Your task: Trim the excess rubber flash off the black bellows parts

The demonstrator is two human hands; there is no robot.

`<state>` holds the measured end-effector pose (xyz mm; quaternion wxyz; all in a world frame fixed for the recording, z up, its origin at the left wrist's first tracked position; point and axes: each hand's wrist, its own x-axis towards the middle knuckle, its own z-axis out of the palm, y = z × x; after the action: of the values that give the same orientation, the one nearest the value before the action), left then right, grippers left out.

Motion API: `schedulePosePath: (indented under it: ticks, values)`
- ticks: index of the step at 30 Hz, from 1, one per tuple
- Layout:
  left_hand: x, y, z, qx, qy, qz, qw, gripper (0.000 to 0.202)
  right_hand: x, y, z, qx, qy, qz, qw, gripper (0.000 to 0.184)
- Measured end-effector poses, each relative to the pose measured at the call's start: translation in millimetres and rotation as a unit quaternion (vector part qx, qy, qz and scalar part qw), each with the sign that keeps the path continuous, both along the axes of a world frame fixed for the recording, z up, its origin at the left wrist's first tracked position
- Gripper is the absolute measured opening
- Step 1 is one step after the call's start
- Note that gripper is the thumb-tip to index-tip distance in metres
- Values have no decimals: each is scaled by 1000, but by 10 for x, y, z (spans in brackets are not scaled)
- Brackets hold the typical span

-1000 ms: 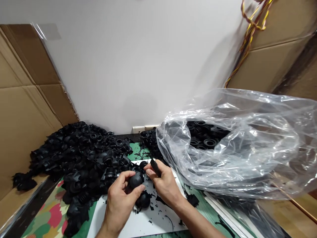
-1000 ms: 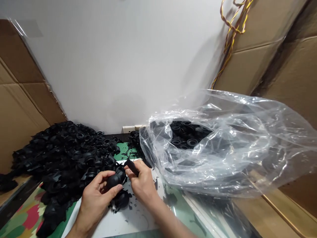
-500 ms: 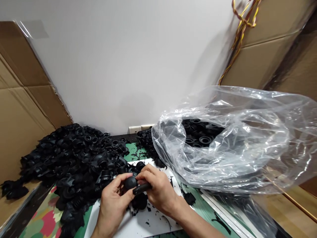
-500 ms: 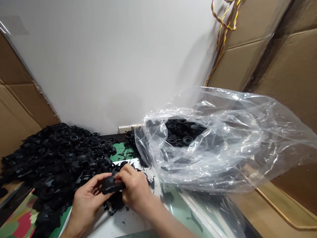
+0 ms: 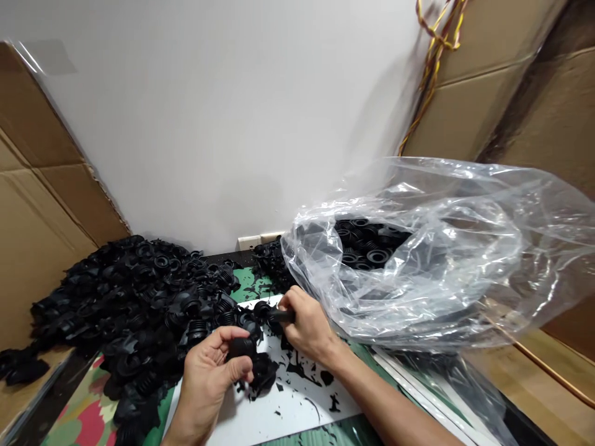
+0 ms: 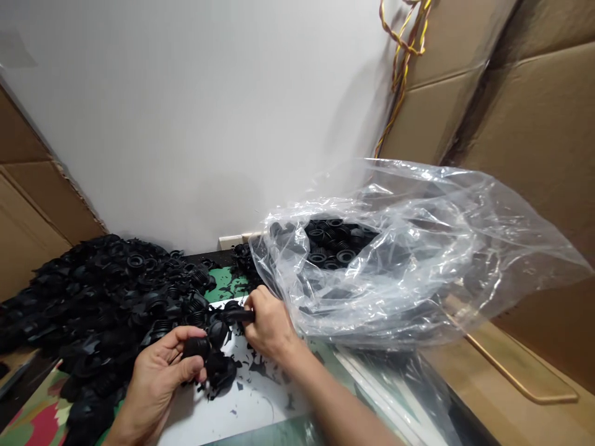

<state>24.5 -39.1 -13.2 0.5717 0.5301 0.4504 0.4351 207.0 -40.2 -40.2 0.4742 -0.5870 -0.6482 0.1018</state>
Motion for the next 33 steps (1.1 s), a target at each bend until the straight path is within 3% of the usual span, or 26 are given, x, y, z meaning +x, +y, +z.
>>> schedulePosePath:
  ticks: [4,10,15,20,28,33]
  values:
    - [-1,4,31,-41,-63,2,997,43,38,-4,31,-13,148,-5,989,9]
    - [15,-18,41,-35,-95,-8,995,43,-58,-89,77,-24,192,31,981,22]
    - [3,0,3,-36,-145,44,988,49,-155,-136,110,-59,256,86,961,13]
    - [-7,30,-34,-97,-194,17,976,44,-244,-178,129,-58,293,131,945,11]
    - [32,21,-12,-94,-165,3,982,37,-347,-197,122,40,281,176,942,18]
    - [58,20,-18,-75,-120,-10,990,42,-416,-176,99,38,299,152,941,5]
